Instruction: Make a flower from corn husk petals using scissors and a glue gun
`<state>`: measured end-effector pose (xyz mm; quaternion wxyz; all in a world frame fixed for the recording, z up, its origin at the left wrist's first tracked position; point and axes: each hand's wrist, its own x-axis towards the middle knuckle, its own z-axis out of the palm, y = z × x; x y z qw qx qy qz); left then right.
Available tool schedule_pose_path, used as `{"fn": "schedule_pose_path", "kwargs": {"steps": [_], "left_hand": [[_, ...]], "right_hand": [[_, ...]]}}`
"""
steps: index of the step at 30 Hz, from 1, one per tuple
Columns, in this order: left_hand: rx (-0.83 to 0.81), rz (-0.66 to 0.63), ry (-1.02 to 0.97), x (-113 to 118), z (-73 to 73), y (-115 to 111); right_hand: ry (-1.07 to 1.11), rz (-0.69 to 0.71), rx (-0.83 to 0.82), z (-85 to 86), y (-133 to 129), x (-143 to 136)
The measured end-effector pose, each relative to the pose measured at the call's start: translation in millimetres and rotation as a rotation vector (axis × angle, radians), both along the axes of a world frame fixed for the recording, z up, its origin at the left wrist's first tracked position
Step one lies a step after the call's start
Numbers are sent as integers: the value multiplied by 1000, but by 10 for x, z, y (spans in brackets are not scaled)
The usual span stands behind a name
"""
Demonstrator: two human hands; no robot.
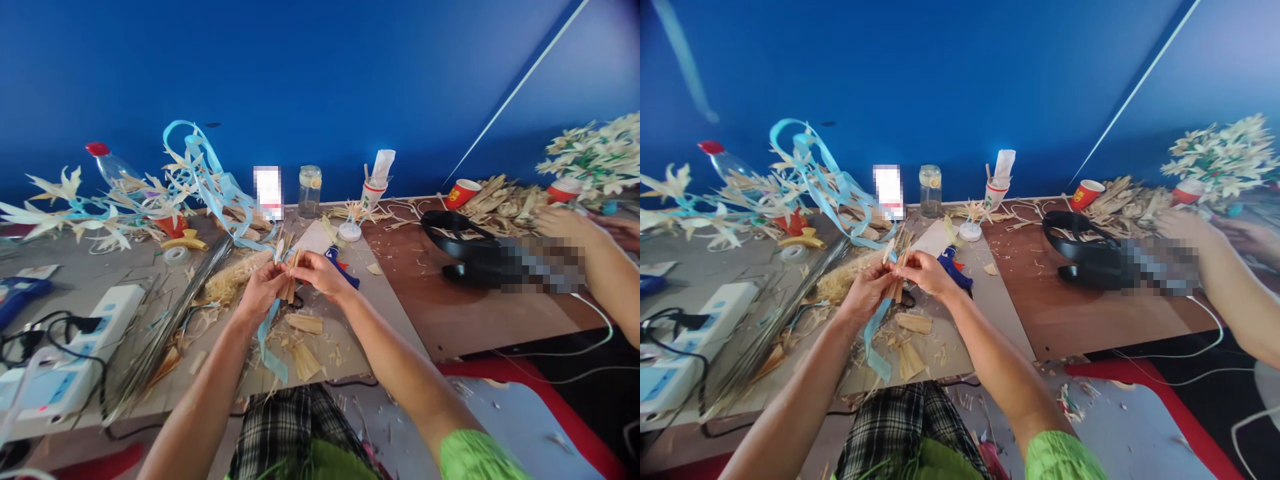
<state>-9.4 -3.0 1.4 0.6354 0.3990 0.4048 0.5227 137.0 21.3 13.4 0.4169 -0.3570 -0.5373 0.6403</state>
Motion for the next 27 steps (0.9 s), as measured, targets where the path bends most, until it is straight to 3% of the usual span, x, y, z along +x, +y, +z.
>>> {"fn": "schedule_pose_path", "kwargs": {"steps": [4,8,14,16,20,27], "left_hand": [[-18,-21,28,3,2,-5],[-21,-9,56,-2,-1,-4],[2,5,37,16,-22,-6],[27,7,61,20,-36,-1],[64,35,136,14,-59,10],[1,52,-21,19,19,-18]], "right_hand": [[-19,-34,39,-23,27,18],[-47,0,-32,-52,75,86],[90,77,-186,-28,68,146],[71,83,-157,-16,41,112],[-28,32,-25,-24,14,33],[66,-90,-100,-75,98,89]]}}
